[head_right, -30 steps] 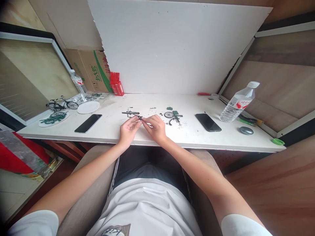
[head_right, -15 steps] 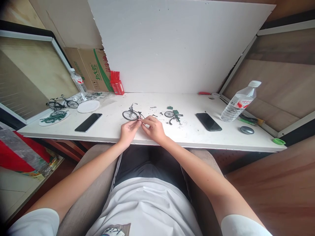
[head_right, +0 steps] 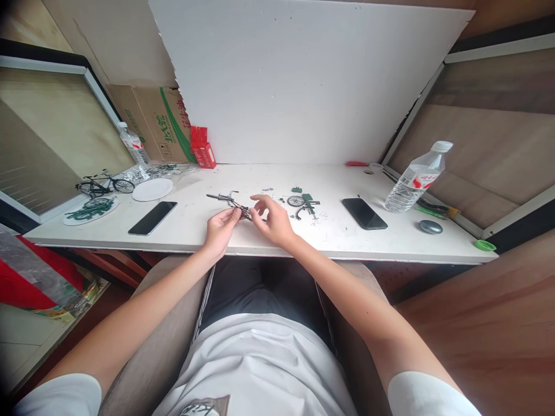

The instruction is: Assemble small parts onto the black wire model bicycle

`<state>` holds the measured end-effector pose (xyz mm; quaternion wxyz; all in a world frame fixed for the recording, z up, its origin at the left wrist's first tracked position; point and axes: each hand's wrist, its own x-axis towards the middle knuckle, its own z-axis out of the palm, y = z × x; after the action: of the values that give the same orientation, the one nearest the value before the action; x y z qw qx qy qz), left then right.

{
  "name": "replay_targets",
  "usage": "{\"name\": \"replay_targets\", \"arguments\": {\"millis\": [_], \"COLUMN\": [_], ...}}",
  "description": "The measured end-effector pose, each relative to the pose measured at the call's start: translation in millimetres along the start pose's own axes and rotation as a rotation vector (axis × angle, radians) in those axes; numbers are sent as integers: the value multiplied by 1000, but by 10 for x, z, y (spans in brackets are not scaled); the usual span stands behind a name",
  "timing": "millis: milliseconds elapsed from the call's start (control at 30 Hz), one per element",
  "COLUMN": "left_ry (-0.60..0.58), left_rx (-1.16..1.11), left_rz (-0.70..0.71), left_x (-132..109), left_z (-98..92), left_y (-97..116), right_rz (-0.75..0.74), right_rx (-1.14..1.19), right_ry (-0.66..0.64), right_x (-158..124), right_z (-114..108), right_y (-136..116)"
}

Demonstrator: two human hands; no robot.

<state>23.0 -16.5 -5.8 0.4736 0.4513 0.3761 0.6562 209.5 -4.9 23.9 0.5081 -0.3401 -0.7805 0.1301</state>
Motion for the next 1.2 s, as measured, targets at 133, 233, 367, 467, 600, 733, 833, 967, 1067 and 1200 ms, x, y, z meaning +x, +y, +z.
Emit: {"name": "replay_targets", "arguments": {"millis": [133,233,367,467,600,733,833,967,1067,1200], "left_ry": [29,24,0,-30,-62,-86,-123,-178,-201,-215], "left_rx": [50,68,85,102,114,132,150,157,166,180], "left_rz": [37,23,-12,-33,-52,-47,-34,-27,-23,-22], "left_x": [-7,-2,7,6,2,2,0,-5,-4,4], "left_z": [13,4,-16,-16,-8,-6,-9,-19,-27,-35], "left_y": [-21,-33,-29,-3,20,5,-5,7,13,0], "right_rz": [107,190,237,207,182,170,158,151,149,140], "right_rx": [-194,-381,-556,-622,-661,-692,-719,-725,-727,-719], "right_ry": [44,-50,-212,-297,-364,-391,-398,-406,-391,-373], "right_x": [163,202,146,101,80,80,84,98,107,112], "right_z": [-283,-459,-537,-507,-471,-471,-469,-459,-457,-470], "right_y": [264,557,810,884,948,978,948,873,818,762]}}
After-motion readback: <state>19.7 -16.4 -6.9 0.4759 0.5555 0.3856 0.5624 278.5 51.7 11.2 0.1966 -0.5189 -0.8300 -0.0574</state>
